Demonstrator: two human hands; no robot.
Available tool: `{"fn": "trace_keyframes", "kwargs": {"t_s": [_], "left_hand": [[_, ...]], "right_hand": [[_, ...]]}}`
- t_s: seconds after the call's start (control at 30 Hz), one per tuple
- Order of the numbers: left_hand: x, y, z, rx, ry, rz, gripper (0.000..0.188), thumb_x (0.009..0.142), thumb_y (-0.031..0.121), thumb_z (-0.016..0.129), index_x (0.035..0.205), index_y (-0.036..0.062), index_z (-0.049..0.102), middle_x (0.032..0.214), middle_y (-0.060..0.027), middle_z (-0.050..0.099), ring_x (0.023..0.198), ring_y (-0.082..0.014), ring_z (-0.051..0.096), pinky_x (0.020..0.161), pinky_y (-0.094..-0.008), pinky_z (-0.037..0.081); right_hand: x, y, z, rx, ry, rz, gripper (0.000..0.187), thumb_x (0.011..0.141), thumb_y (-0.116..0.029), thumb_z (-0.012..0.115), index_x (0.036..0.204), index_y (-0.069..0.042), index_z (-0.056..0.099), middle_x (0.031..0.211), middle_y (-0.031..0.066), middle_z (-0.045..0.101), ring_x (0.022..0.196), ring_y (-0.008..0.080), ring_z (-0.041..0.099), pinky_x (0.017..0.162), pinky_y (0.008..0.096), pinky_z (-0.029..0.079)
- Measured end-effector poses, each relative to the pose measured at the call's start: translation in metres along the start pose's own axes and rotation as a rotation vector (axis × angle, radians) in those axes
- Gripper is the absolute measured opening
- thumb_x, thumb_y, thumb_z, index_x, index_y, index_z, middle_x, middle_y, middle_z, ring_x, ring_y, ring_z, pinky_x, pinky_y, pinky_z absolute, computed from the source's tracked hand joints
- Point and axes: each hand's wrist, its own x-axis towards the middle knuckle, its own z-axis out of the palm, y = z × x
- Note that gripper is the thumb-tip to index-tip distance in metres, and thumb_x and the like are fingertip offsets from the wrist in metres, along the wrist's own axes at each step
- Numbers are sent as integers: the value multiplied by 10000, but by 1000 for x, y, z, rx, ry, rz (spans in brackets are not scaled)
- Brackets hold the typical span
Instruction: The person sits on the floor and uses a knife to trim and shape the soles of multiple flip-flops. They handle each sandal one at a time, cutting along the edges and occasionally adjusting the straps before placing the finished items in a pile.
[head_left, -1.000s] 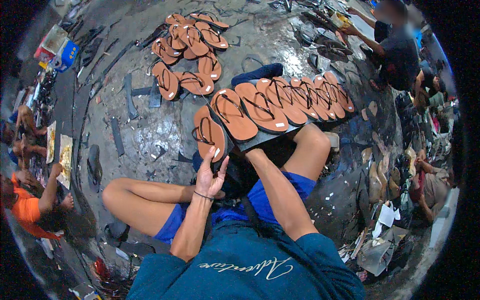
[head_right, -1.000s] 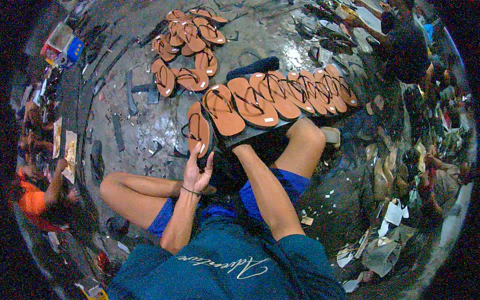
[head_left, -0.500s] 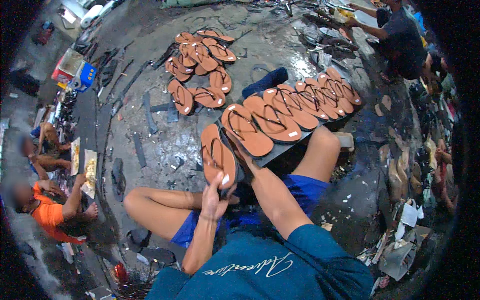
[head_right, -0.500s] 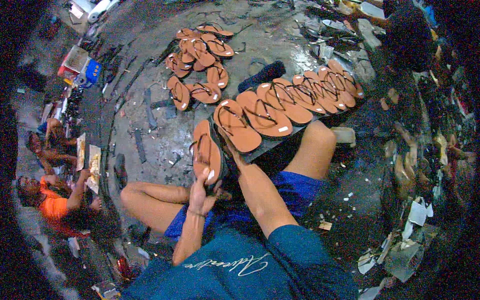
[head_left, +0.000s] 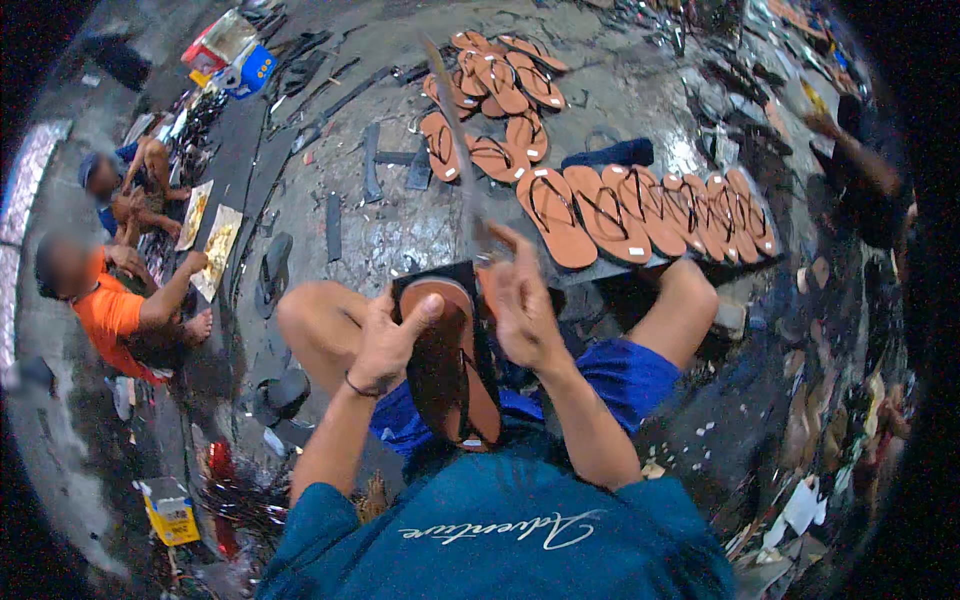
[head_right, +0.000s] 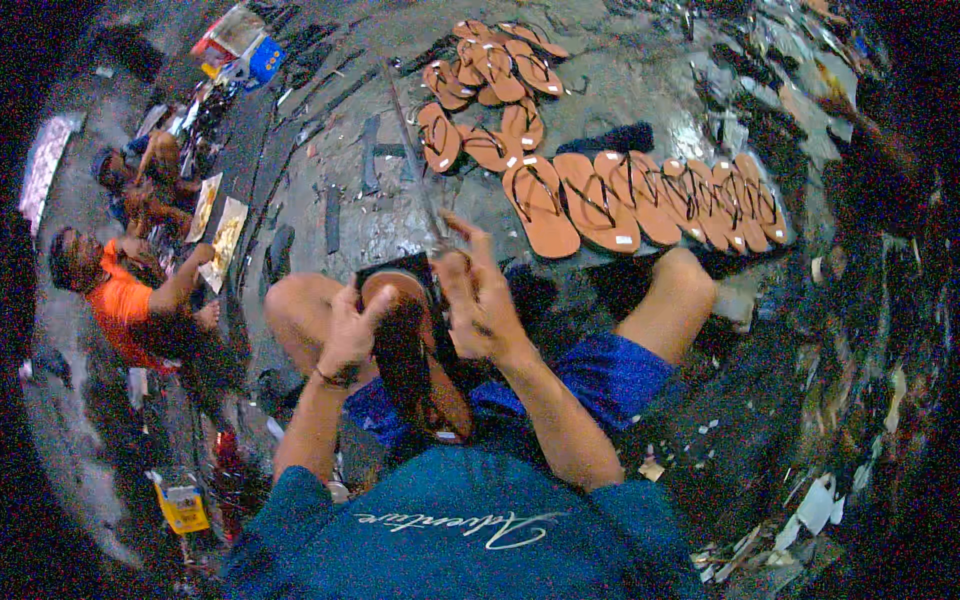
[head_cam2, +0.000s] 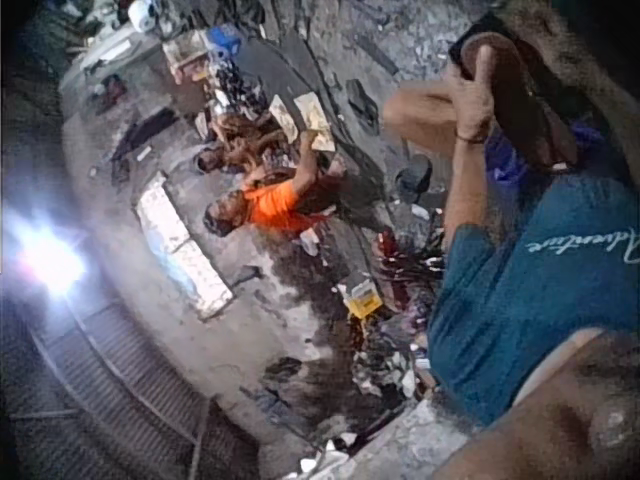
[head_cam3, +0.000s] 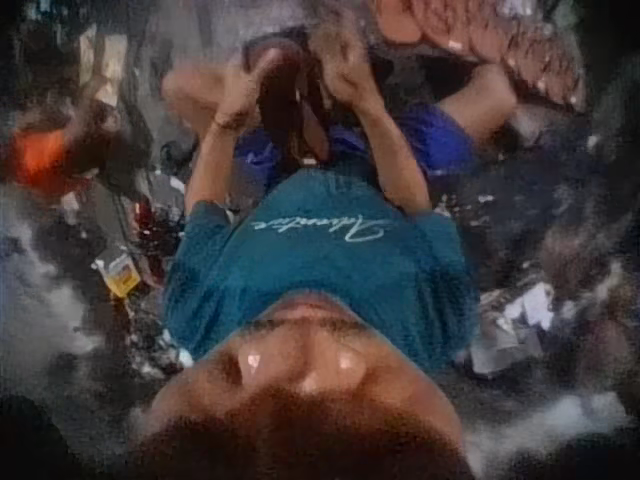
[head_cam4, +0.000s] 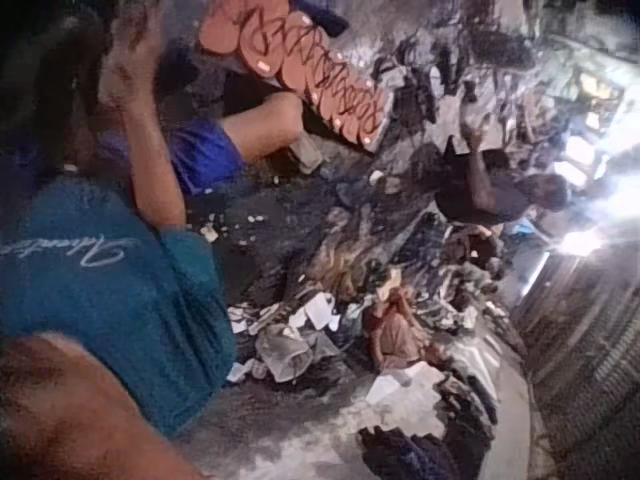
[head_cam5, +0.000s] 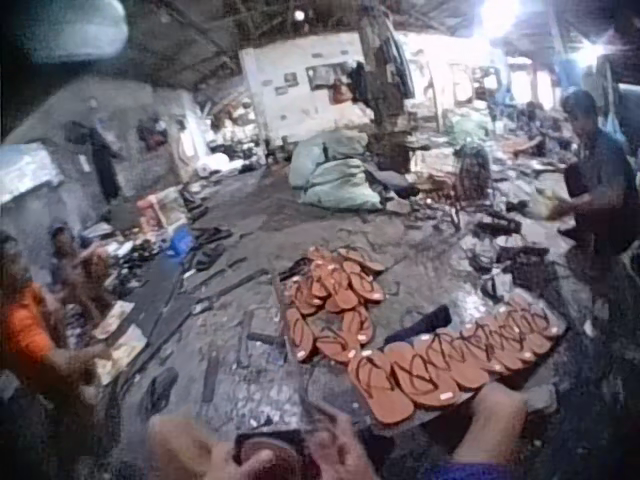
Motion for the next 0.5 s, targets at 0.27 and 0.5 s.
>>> {"fn": "trace_keyframes", "kwargs": {"t_s": [0.27,0.5], "left_hand": [[-5,42,-59,-83,-102,-10,397,932,292,641,1185,1,550,1068,-45,638,967,-116,597,873,-278,488],[-31,3,-55,-279,-98,-149,381,945,230,615,1235,1,524,1080,-39,629,1014,-107,581,904,-280,477]], "right_hand": [[-98,-44,-74,-684,-190,-189,312,823,-98,708,1126,-52,649,898,123,675,720,243,640,615,322,521],[-134,-29,-82,-739,-214,-128,269,800,-177,752,1038,-65,694,911,100,692,652,233,639,583,312,528]]}}
